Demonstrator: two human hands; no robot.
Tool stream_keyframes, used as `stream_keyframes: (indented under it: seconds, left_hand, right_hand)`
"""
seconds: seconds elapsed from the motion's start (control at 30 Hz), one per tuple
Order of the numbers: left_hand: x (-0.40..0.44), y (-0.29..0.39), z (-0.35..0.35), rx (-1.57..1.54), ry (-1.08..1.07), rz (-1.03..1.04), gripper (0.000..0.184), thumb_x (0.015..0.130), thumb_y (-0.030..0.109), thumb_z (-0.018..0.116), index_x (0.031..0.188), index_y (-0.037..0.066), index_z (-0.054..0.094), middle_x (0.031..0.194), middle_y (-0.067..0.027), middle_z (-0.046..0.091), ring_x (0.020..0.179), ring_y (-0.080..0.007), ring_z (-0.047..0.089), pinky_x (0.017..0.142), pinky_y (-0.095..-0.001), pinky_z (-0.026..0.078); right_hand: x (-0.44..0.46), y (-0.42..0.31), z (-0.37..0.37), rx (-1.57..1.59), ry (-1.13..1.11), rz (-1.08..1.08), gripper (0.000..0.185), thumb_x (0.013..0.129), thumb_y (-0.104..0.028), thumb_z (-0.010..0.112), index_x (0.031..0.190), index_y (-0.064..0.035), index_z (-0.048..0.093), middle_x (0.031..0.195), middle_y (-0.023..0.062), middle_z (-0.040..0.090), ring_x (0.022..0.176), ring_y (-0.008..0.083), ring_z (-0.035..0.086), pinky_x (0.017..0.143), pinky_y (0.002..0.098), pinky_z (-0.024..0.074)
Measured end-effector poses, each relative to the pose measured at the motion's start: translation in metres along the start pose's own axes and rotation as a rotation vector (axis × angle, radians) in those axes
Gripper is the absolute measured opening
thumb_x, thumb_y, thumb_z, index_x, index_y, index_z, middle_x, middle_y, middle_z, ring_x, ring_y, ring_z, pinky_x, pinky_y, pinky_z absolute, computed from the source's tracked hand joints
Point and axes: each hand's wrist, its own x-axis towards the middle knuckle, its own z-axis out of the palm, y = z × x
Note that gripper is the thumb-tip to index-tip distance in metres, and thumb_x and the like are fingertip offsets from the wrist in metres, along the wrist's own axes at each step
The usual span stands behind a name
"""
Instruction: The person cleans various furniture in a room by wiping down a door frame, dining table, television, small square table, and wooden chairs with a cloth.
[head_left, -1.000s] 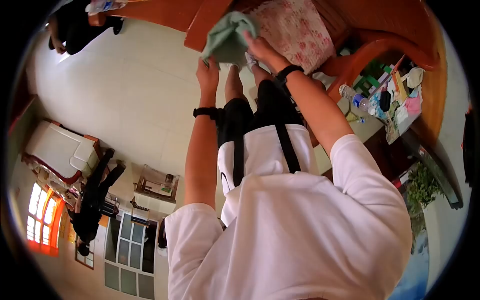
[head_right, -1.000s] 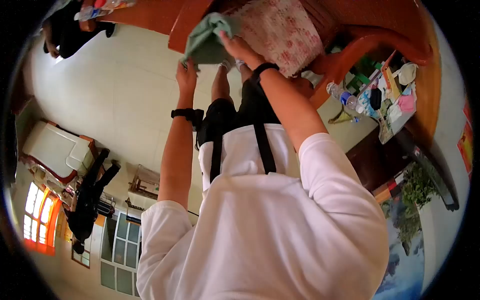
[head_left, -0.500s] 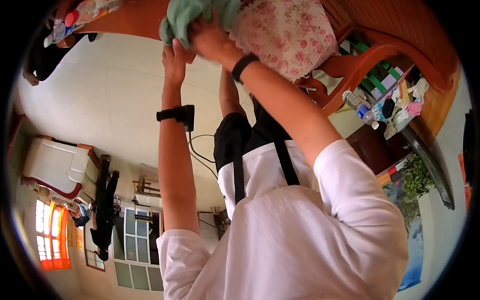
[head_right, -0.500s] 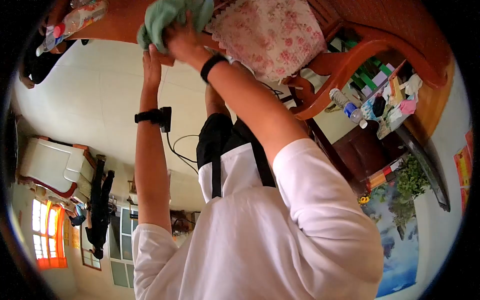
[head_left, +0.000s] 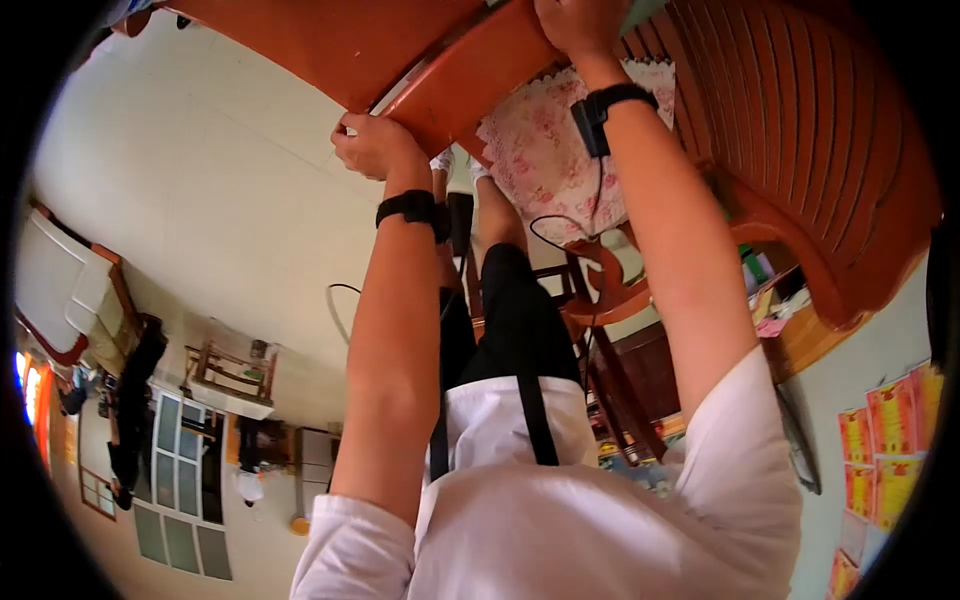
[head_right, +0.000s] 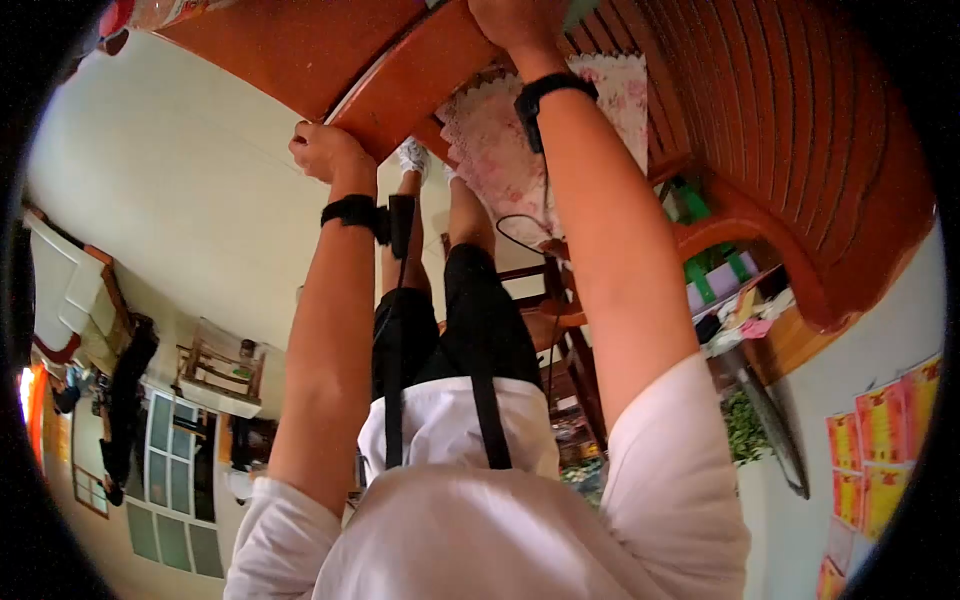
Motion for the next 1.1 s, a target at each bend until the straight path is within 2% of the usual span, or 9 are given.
stream_keyframes:
  seconds: [0.13, 0.27, 0.5, 0.77, 0.87, 0.9, 0.97, 1.03, 1.1]
  left_hand:
    - [-0.012, 0.005, -0.009, 0.103, -0.029, 0.065, 0.050, 0.096, 0.037, 0.039, 0.118, -0.002, 0.062, 0.119, -0.0263, 0.063, 0.105, -0.0421, 0.061, 0.089, -0.0501, 0.049]
    - [0.000, 0.000, 0.004, 0.134, 0.058, 0.079, 0.040, 0.096, 0.034, 0.045, 0.107, 0.001, 0.065, 0.109, -0.0178, 0.065, 0.110, -0.0361, 0.056, 0.093, -0.0485, 0.044]
    - [0.000, 0.001, 0.000, 0.175, 0.075, 0.099, 0.035, 0.093, 0.032, 0.047, 0.101, 0.004, 0.066, 0.107, -0.0155, 0.064, 0.110, -0.0341, 0.055, 0.094, -0.0472, 0.043]
    - [0.006, -0.006, 0.004, 0.200, 0.088, 0.107, 0.037, 0.091, 0.035, 0.048, 0.102, 0.005, 0.066, 0.110, -0.0150, 0.064, 0.112, -0.0344, 0.054, 0.095, -0.0482, 0.042]
    - [0.004, -0.004, 0.001, 0.162, 0.037, 0.109, 0.038, 0.091, 0.035, 0.047, 0.104, 0.005, 0.066, 0.114, -0.0151, 0.063, 0.114, -0.0343, 0.053, 0.097, -0.0475, 0.041]
    - [0.003, -0.004, -0.001, 0.175, 0.039, 0.101, 0.038, 0.091, 0.035, 0.047, 0.104, 0.005, 0.066, 0.114, -0.0151, 0.063, 0.114, -0.0343, 0.053, 0.097, -0.0475, 0.041]
    - [0.002, 0.000, 0.000, 0.150, 0.043, 0.080, 0.038, 0.091, 0.035, 0.046, 0.105, 0.005, 0.065, 0.116, -0.0152, 0.063, 0.116, -0.0342, 0.052, 0.099, -0.0465, 0.041]
    - [0.000, 0.002, -0.001, 0.154, 0.040, 0.066, 0.039, 0.092, 0.035, 0.045, 0.105, 0.005, 0.065, 0.114, -0.0150, 0.064, 0.116, -0.0339, 0.052, 0.100, -0.0460, 0.041]
    - [0.000, 0.001, 0.000, 0.181, 0.048, 0.091, 0.039, 0.092, 0.035, 0.044, 0.105, 0.005, 0.065, 0.113, -0.0161, 0.064, 0.115, -0.0345, 0.053, 0.097, -0.0468, 0.042]
  right_hand:
    - [0.001, -0.002, -0.009, -0.117, 0.127, -0.168, 0.046, 0.088, -0.034, 0.069, 0.118, 0.0009, 0.062, 0.113, 0.0199, 0.065, 0.106, 0.0368, 0.059, 0.091, 0.0524, 0.0439]
    - [0.000, 0.008, 0.007, 0.023, 0.075, -0.152, 0.051, 0.088, -0.048, 0.061, 0.117, -0.0059, 0.067, 0.128, 0.0208, 0.055, 0.121, 0.0419, 0.045, 0.093, 0.0681, 0.0310]
    - [-0.041, -0.070, 0.005, -0.102, 0.026, -0.021, 0.045, 0.079, -0.047, 0.067, 0.097, -0.0061, 0.071, 0.123, 0.0195, 0.057, 0.109, 0.0420, 0.047, 0.085, 0.0637, 0.0335]
    - [-0.079, -0.044, -0.015, 0.055, -0.321, -0.465, 0.065, 0.078, -0.053, 0.066, 0.125, -0.0088, 0.057, 0.124, 0.0202, 0.055, 0.117, 0.0435, 0.046, 0.094, 0.0655, 0.0297]
    - [-0.034, 0.044, -0.008, 0.076, -0.173, -0.423, 0.069, 0.085, -0.052, 0.068, 0.129, -0.0023, 0.051, 0.130, 0.0206, 0.055, 0.121, 0.0393, 0.049, 0.101, 0.0527, 0.0350]
    - [-0.010, 0.044, -0.035, 0.388, -0.394, -0.120, 0.061, 0.091, -0.047, 0.066, 0.127, 0.0000, 0.051, 0.131, 0.0207, 0.054, 0.122, 0.0390, 0.049, 0.100, 0.0536, 0.0369]
    - [0.009, 0.095, -0.018, 0.050, 0.057, -0.274, 0.054, 0.091, -0.042, 0.067, 0.117, 0.0036, 0.057, 0.116, 0.0212, 0.062, 0.105, 0.0399, 0.059, 0.092, 0.0522, 0.0446]
    - [0.019, 0.081, -0.038, 0.041, 0.094, -0.453, 0.047, 0.091, -0.042, 0.067, 0.106, 0.0029, 0.064, 0.098, 0.0202, 0.069, 0.089, 0.0403, 0.065, 0.081, 0.0504, 0.0503]
    - [-0.001, 0.066, -0.038, 0.003, -0.047, -0.010, 0.041, 0.090, -0.041, 0.068, 0.093, 0.0007, 0.070, 0.085, 0.0177, 0.071, 0.078, 0.0402, 0.067, 0.071, 0.0486, 0.0527]
